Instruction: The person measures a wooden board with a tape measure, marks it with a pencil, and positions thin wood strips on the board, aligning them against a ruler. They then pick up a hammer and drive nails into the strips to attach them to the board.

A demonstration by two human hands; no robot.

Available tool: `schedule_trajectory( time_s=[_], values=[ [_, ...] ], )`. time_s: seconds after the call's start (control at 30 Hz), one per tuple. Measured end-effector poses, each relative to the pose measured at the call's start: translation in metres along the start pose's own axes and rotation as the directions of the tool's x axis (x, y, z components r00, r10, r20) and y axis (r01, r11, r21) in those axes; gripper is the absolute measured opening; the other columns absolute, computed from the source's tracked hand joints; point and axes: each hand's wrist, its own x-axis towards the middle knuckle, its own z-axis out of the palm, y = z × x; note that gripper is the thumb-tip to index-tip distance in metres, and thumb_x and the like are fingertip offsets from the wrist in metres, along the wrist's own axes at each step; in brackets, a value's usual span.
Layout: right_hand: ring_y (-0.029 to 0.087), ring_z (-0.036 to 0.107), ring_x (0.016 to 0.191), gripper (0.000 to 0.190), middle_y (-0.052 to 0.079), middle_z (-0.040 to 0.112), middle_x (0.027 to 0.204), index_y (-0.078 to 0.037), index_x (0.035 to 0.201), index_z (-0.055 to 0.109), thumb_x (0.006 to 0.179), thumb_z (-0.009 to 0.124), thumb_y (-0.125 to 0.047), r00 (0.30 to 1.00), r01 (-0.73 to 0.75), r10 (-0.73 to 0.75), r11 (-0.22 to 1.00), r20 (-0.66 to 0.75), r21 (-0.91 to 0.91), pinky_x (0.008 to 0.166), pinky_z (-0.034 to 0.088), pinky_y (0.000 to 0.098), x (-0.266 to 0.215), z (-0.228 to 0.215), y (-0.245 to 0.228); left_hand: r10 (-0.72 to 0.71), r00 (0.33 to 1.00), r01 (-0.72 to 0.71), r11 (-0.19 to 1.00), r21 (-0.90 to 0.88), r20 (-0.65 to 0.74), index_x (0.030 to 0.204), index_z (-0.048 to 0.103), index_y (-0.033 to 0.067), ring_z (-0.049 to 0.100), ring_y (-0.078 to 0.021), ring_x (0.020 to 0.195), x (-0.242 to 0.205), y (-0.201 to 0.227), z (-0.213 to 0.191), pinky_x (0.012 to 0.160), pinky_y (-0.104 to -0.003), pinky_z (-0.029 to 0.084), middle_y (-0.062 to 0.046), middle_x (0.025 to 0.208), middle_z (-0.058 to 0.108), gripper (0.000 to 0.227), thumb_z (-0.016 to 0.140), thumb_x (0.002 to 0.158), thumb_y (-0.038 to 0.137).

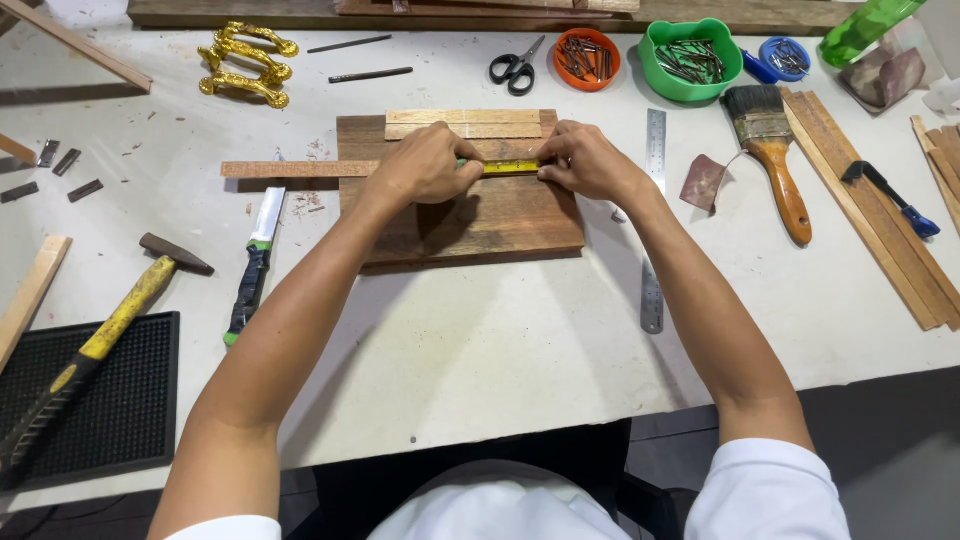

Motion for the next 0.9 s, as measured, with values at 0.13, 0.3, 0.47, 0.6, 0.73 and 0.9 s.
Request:
schedule_trajectory(
  time_s=[0.13,0.3,0.47,0.6,0.73,0.9],
  values=[
    [0.025,0.068,0.091,0.024,0.01,0.068,0.105,-0.008,0.111,0.078,0.089,0.076,-0.017,1.0,-0.006,0.006,1.0,0.003,-0.015,0.081,0.058,0.0389,-0.001,0.003,-0.004,0.048,0.998,-0.049,0.998,-0.035,-0.028,0.112,0.08,0.0211,0.053,-0.0106,0.056,0.009,-0.005,0.004,0.063,-0.039,0.05,-0.003,0.072,0.072,0.032,0.061,0.087,0.029],
    [0.027,0.068,0.092,0.027,0.012,0.067,0.109,-0.009,0.116,0.076,0.09,0.075,-0.016,0.999,-0.032,0.028,0.993,-0.035,-0.112,0.081,0.058,0.0389,-0.002,0.003,-0.004,0.004,1.0,-0.004,0.999,-0.035,-0.002,0.11,0.08,0.0147,0.044,-0.0102,0.05,0.009,0.009,0.004,0.055,-0.034,0.049,-0.001,0.062,0.066,0.031,0.058,0.089,0.024],
    [0.024,0.07,0.09,0.028,0.012,0.07,0.108,-0.008,0.117,0.075,0.09,0.075,-0.014,0.998,0.052,-0.052,0.998,-0.018,-0.031,0.083,0.06,0.0369,0.001,0.005,0.02,-0.003,1.0,0.003,0.999,-0.035,-0.011,0.108,0.08,0.0136,0.037,-0.0099,0.048,0.015,0.005,0.011,0.05,-0.031,0.042,-0.001,0.057,0.061,0.03,0.059,0.091,0.026],
    [0.024,0.072,0.085,0.019,0.011,0.073,0.105,-0.01,0.106,0.079,0.088,0.076,-0.015,1.0,0.011,-0.011,1.0,0.012,-0.011,0.077,0.061,0.0346,0.006,0.003,0.018,-0.02,1.0,0.019,1.0,-0.007,-0.023,0.109,0.079,0.0128,0.04,-0.0106,0.05,0.021,0.003,0.013,0.051,-0.033,0.044,-0.003,0.061,0.066,0.03,0.058,0.092,0.027],
    [0.025,0.071,0.085,0.019,0.012,0.072,0.105,-0.008,0.104,0.079,0.088,0.078,-0.017,0.997,-0.018,0.019,1.0,0.068,-0.015,0.074,0.061,0.0363,0.008,0.0,0.017,-0.03,0.998,0.029,1.0,-0.011,-0.051,0.108,0.079,0.013,0.054,-0.0101,0.054,0.018,0.008,0.013,0.056,-0.034,0.051,-0.004,0.072,0.072,0.03,0.06,0.09,0.026],
    [0.022,0.07,0.085,0.017,0.012,0.075,0.099,-0.008,0.101,0.08,0.088,0.081,-0.019,0.996,-0.082,0.082,0.997,0.031,0.012,0.077,0.059,0.0386,0.015,-0.001,0.013,-0.018,0.997,0.018,1.0,0.007,-0.072,0.108,0.08,0.0125,0.061,-0.0125,0.061,0.022,0.005,0.016,0.063,-0.038,0.054,-0.007,0.079,0.074,0.03,0.061,0.088,0.024]
  ],
)
